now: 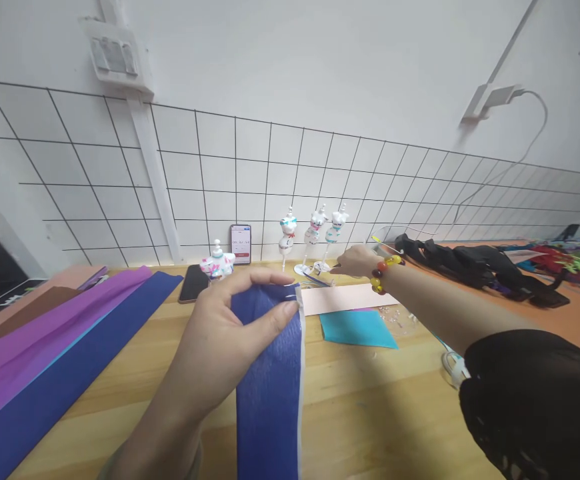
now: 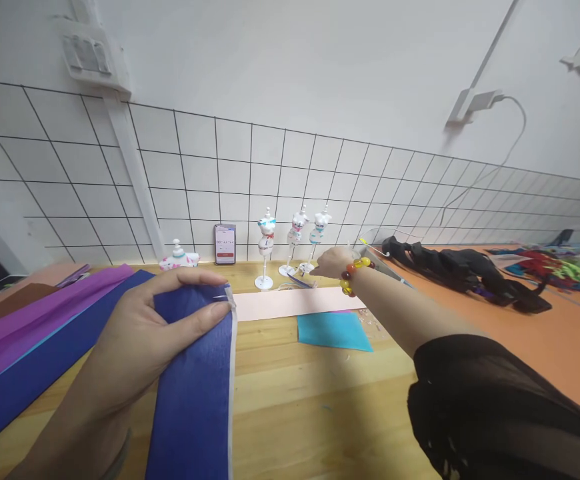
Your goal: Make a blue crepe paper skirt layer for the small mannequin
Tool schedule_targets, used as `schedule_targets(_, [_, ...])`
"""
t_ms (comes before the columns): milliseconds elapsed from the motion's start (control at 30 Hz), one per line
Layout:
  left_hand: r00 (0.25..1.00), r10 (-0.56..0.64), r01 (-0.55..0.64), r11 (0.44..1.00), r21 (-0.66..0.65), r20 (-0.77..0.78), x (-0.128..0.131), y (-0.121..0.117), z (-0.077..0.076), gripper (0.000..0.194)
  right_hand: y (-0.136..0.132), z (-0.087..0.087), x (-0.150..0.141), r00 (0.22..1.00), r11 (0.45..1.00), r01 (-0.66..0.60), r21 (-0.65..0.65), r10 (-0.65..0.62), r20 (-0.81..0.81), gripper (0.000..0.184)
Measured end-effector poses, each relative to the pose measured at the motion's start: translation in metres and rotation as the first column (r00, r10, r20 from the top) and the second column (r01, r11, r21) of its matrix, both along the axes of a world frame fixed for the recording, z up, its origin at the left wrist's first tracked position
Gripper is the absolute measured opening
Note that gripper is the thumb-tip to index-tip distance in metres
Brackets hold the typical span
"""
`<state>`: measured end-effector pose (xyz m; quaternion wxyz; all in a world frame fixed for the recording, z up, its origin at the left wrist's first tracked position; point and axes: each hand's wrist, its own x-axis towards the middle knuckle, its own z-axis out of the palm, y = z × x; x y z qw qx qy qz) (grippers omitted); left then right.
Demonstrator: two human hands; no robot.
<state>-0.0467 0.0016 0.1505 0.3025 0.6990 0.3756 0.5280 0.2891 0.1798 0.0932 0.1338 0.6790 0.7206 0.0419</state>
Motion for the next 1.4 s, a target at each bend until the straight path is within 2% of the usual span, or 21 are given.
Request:
schedule_targets(200, [0.999, -0.028, 0.028, 0.999, -0.028, -0.021, 0.005, -0.002, -0.001, 0.013, -0.008, 0.007, -0.001, 0.991, 1.000, 0.004, 0.023, -0.001, -0.131, 0.031])
schedule_targets(333, [0.998, -0.054, 0.054, 0.998, -0.028, -0.016, 0.006, -0.002, -0.001, 0.014, -0.015, 0.001, -0.004, 0.955, 0.996, 0.039, 0.082, -0.013, -0.295, 0.037])
schedule_targets(433, [0.998, -0.061, 0.061, 0.998, -0.024, -0.010, 0.007, -0.001, -0.001, 0.014, -0.017, -0.011, -0.010, 0.896, 0.992, 0.088, 0.088, -0.040, -0.442, 0.032])
schedule_targets(667, [0.998, -0.069, 0.069, 0.997, -0.043, 0.000, 0.010, 0.000, -0.001, 0.013, -0.020, -0.043, -0.016, 0.684, 0.979, 0.196, -0.050, -0.173, -0.708, 0.030])
schedule_targets(867, [0.998, -0.060, 0.060, 0.997, -0.052, 0.002, 0.013, 0.001, -0.004, 0.014, -0.020, -0.042, -0.013, 0.558, 0.956, 0.278, -0.097, -0.243, -0.794, 0.031])
schedule_targets(1133, [0.998, -0.067, 0.068, 0.995, -0.074, 0.005, 0.015, 0.002, -0.007, 0.014, -0.014, -0.041, -0.020, 0.460, 0.923, 0.379, -0.068, -0.252, -0.852, 0.032])
schedule_targets(1267, [0.997, -0.073, 0.074, 0.994, -0.076, 0.006, 0.016, 0.002, -0.007, 0.014, -0.018, -0.038, -0.021, 0.400, 0.920, 0.380, -0.096, -0.257, -0.880, 0.032])
schedule_targets(1400, [0.998, -0.068, 0.068, 0.995, -0.070, 0.005, 0.017, 0.003, -0.008, 0.014, -0.016, -0.041, -0.020, 0.315, 0.932, 0.326, -0.157, -0.264, -0.912, 0.032])
